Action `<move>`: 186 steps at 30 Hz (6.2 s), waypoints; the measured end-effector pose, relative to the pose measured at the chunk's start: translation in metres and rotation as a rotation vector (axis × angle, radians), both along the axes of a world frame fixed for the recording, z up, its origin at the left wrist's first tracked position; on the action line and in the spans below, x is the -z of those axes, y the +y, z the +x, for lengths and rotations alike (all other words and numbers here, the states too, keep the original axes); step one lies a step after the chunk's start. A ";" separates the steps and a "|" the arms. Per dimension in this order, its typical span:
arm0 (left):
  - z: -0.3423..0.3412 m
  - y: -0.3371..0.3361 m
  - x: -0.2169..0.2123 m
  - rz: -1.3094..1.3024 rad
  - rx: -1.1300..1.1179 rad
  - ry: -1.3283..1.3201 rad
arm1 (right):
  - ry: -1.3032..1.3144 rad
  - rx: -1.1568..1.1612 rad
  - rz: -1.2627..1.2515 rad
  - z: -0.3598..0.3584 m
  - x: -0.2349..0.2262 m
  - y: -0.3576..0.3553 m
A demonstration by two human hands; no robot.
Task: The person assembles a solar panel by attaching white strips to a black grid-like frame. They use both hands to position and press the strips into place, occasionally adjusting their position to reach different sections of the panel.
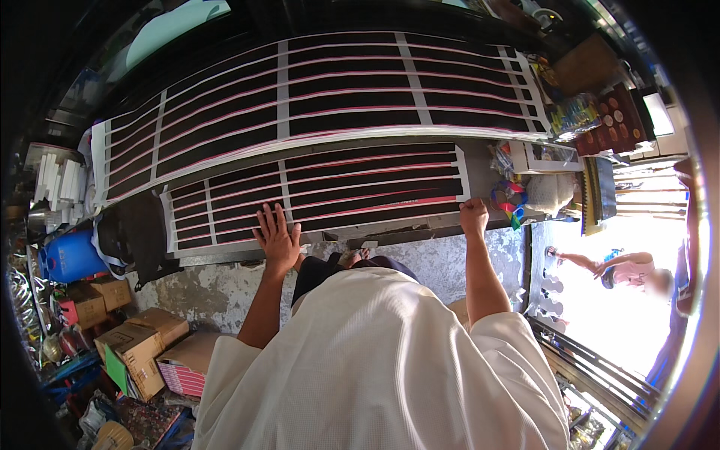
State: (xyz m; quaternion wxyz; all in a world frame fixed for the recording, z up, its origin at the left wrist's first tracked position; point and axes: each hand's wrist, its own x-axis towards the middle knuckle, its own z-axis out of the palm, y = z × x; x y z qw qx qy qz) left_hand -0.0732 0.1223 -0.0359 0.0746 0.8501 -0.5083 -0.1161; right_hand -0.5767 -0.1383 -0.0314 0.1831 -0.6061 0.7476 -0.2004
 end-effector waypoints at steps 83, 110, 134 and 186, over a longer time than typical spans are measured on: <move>-0.021 -0.036 -0.055 -0.356 0.238 0.047 | 0.031 -0.054 -0.179 -0.001 0.023 -0.022; -0.021 -0.033 -0.052 -0.386 0.255 0.087 | -0.038 -0.022 -0.189 0.004 0.018 -0.018; -0.026 -0.031 -0.049 -0.421 0.256 0.038 | -0.160 -0.110 -0.242 0.001 0.012 -0.008; -0.031 -0.026 -0.043 -0.423 0.179 0.091 | -0.155 -0.049 -0.163 -0.007 0.024 -0.014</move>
